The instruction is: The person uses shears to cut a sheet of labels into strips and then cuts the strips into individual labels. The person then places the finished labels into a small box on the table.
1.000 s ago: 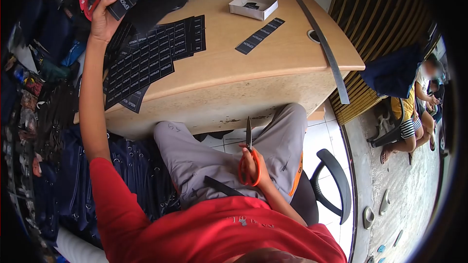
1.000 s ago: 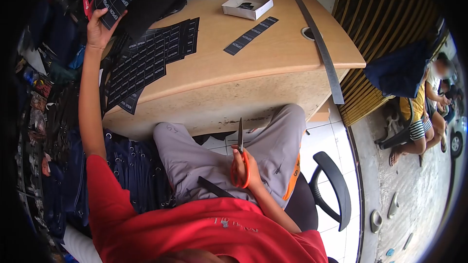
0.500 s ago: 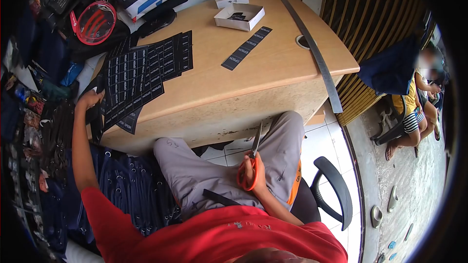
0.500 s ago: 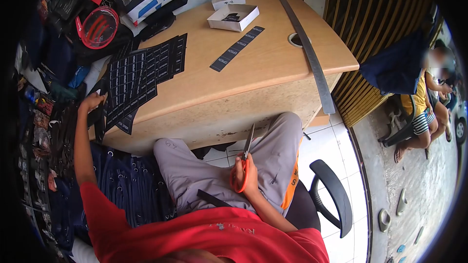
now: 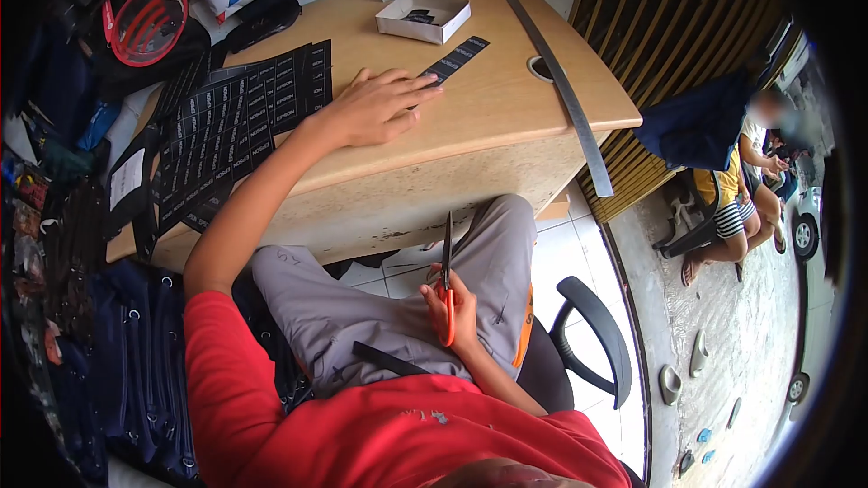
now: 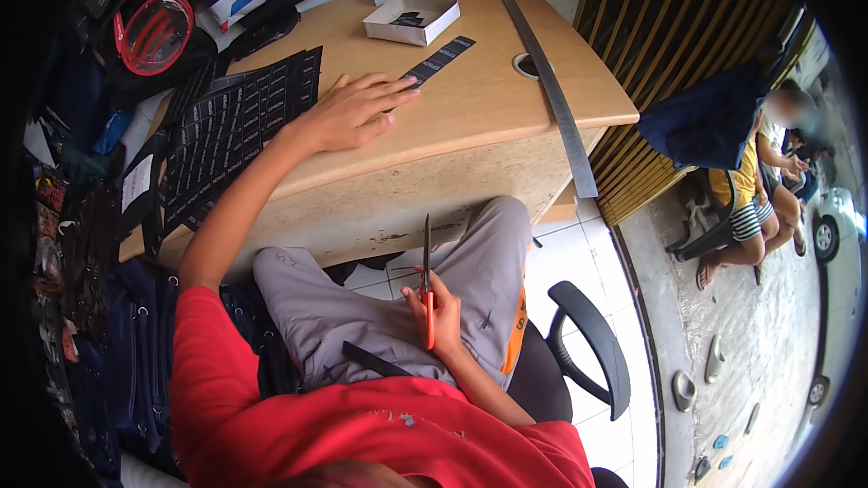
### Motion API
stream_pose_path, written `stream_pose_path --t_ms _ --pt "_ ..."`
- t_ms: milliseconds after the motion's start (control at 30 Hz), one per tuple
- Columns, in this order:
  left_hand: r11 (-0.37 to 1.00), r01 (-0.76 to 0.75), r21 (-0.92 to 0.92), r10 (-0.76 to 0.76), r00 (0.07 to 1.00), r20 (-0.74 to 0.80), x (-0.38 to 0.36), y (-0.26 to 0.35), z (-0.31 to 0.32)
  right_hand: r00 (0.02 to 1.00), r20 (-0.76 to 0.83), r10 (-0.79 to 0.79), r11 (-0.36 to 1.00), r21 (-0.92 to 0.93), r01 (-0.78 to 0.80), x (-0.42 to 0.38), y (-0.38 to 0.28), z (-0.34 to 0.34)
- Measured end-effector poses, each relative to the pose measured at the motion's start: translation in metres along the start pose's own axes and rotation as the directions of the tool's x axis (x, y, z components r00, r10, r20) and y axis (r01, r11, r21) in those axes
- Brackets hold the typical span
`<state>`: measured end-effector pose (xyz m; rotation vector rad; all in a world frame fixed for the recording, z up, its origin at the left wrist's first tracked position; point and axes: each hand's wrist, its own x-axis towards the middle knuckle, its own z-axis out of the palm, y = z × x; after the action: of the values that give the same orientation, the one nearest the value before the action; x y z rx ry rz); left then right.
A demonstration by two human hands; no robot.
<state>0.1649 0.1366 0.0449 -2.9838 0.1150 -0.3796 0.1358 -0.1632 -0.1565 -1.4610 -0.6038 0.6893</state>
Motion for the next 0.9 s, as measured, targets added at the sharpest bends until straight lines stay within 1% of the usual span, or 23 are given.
stream_pose_path --t_ms 67,100,167,200,267,300,333,367,400,433,467,533,567,600,667,700,767,800,867,900 --pt "0.965 0.189 -0.180 -0.152 0.967 0.204 0.002 -0.003 -0.013 0.988 0.037 0.147 0.978 0.145 -0.151 -0.002 -0.005 -0.002" --pt "0.966 0.184 -0.183 -0.146 0.969 0.201 0.003 0.002 -0.021 0.989 0.031 0.146 0.978 0.143 -0.149 -0.004 -0.009 -0.002" --pt "0.839 0.345 -0.421 -0.276 0.936 0.218 -0.003 0.013 -0.034 0.978 0.097 0.185 0.976 0.094 -0.194 -0.011 -0.018 -0.005" --pt "0.838 0.346 -0.422 -0.278 0.936 0.215 -0.005 0.010 -0.034 0.978 0.099 0.183 0.977 0.091 -0.193 -0.014 -0.018 -0.006" --pt "0.869 0.177 -0.462 -0.168 0.984 0.061 -0.009 -0.002 -0.033 0.956 0.250 0.154 0.987 -0.081 -0.138 -0.028 -0.017 -0.010" --pt "0.987 0.007 -0.163 -0.013 0.999 -0.035 -0.012 -0.011 -0.028 0.928 0.333 0.168 0.982 -0.145 -0.125 -0.034 -0.022 -0.014" --pt "0.986 0.016 -0.167 -0.022 0.999 -0.036 -0.012 -0.015 -0.026 0.925 0.338 0.173 0.980 -0.151 -0.128 -0.038 -0.033 -0.016" --pt "0.988 -0.042 -0.146 0.047 0.998 0.029 -0.012 -0.019 -0.024 0.836 0.464 0.293 0.956 -0.140 -0.258 -0.040 -0.048 -0.018" --pt "0.986 -0.104 -0.129 0.117 0.989 0.095 -0.010 -0.023 -0.022 0.716 0.577 0.392 0.913 -0.145 -0.382 -0.040 -0.061 -0.020" --pt "0.986 -0.141 -0.090 0.146 0.988 0.041 -0.008 -0.027 -0.020 0.608 0.637 0.474 0.863 -0.198 -0.465 -0.039 -0.072 -0.024" --pt "0.985 -0.145 -0.093 0.149 0.988 0.037 -0.006 -0.030 -0.018 0.611 0.633 0.475 0.863 -0.198 -0.466 -0.042 -0.071 -0.023" --pt "1.000 0.012 -0.016 -0.010 0.993 0.114 0.001 -0.028 -0.023 0.593 0.703 0.393 0.878 -0.095 -0.469 -0.048 -0.065 -0.021" --pt "0.999 0.014 -0.052 -0.012 0.999 0.031 0.000 -0.028 -0.019 0.584 0.705 0.402 0.860 -0.072 -0.504 -0.050 -0.063 -0.021" --pt "0.998 0.011 -0.055 -0.010 1.000 0.026 -0.001 -0.028 -0.014 0.587 0.701 0.405 0.861 -0.075 -0.504 -0.052 -0.057 -0.020" --pt "0.998 0.054 -0.023 -0.055 0.997 -0.053 -0.002 -0.029 -0.008 0.678 0.654 0.334 0.873 0.057 -0.485 -0.056 -0.047 -0.018" --pt "0.998 0.053 -0.023 -0.055 0.997 -0.055 -0.003 -0.026 -0.010 0.679 0.653 0.334 0.873 0.057 -0.484 -0.055 -0.048 -0.020" --pt "0.984 0.161 -0.076 -0.167 0.982 -0.084 -0.008 -0.017 -0.012 0.710 0.618 0.337 0.895 0.024 -0.446 -0.054 -0.050 -0.026" --pt "0.984 0.161 -0.078 -0.167 0.982 -0.084 -0.010 -0.012 -0.011 0.710 0.617 0.339 0.894 0.023 -0.447 -0.054 -0.048 -0.025" --pt "0.930 0.315 -0.186 -0.326 0.945 -0.026 -0.012 -0.003 -0.010 0.814 0.511 0.275 0.945 0.010 -0.326 -0.056 -0.040 -0.025" --pt "0.930 0.315 -0.188 -0.325 0.945 -0.025 -0.013 0.000 -0.009 0.814 0.510 0.277 0.945 0.010 -0.327 -0.056 -0.041 -0.025"
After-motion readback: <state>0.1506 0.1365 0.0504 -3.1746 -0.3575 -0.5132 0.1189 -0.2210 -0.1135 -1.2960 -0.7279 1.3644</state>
